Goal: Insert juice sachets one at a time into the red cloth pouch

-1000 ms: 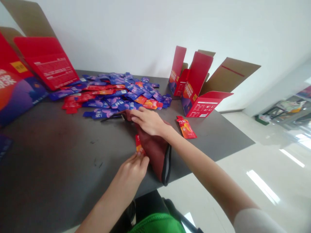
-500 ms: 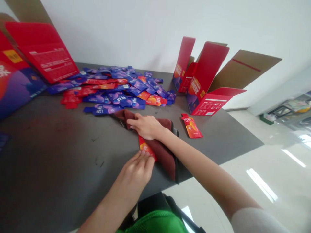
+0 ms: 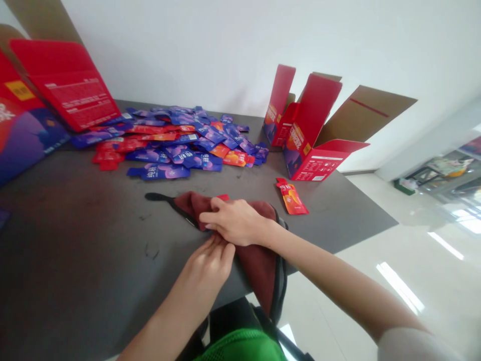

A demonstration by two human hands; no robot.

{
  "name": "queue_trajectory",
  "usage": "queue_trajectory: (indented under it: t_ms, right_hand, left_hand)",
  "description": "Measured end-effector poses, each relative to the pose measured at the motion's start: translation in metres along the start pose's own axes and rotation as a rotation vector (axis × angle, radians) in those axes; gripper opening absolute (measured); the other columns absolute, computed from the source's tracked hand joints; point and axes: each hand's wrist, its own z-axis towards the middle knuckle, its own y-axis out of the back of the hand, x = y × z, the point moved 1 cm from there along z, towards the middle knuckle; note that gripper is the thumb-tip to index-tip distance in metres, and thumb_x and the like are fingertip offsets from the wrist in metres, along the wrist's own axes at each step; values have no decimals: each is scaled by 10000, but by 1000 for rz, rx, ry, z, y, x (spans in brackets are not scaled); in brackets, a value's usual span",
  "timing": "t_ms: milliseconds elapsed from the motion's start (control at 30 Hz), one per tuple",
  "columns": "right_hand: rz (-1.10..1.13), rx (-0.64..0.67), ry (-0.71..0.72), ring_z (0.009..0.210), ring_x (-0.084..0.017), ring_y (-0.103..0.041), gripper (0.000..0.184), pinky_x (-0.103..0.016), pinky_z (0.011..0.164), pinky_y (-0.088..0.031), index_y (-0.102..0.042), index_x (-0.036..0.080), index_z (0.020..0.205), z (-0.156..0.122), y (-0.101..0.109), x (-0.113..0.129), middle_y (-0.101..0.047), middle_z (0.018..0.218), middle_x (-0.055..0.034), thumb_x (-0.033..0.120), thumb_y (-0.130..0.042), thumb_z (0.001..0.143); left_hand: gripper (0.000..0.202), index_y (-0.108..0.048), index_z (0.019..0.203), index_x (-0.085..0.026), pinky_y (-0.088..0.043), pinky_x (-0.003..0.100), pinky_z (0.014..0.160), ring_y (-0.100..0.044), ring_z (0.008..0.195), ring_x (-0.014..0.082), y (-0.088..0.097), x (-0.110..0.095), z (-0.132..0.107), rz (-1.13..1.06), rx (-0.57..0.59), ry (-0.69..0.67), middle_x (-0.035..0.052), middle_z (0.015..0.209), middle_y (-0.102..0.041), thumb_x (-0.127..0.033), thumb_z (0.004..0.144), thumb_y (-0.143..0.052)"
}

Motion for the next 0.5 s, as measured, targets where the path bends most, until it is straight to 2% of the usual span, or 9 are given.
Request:
queue_trajectory:
  t_ms: [100, 233, 300, 367, 500]
  right_hand:
    - [-36, -17, -21, 596, -100, -445, 289, -238, 504, -257, -481, 314, 1052, 15, -18, -8, -479, 948, -14, 382, -238, 911]
    - [-51, -7, -137, 666, -127, -500, 328, -256, 556, -307, -455, 315, 1114, 44, -26, -34, -489, 1006, -32, 385, -203, 916]
    - [-50, 12, -205, 717, -144, -517, 331, -261, 573, -318, -443, 309, 1139, 53, -22, -45, -488, 1039, -43, 383, -211, 915]
    - [-35, -40, -237, 755, -152, -521, 322, -257, 576, -316, -440, 298, 1139, 52, -11, -49, -489, 1040, -39, 375, -219, 918]
    - [14, -229, -164, 765, -136, -495, 322, -243, 578, -309, -454, 267, 1092, 23, 18, -31, -478, 989, -20, 376, -200, 927]
  left_hand:
    - [256, -573, 823, -94, -503, 340, 827, -637, 867, 228, -2, 0, 0, 14, -41, -38, 153, 861, -671, 57, 708, -401]
    - [239, -572, 867, -80, -491, 368, 852, -624, 917, 245, -2, 0, 0, -33, -17, -28, 184, 923, -661, 43, 729, -421]
    - [248, -569, 872, -84, -488, 375, 854, -618, 932, 243, -1, 0, 1, -60, 38, 3, 182, 935, -657, 47, 739, -405]
    - [254, -565, 852, -94, -489, 374, 847, -618, 928, 236, 1, 0, 1, -88, 90, 40, 171, 927, -655, 56, 738, -395]
    - [266, -556, 824, -121, -499, 352, 825, -626, 879, 210, 3, 0, 1, -117, 127, 75, 127, 876, -654, 70, 719, -405]
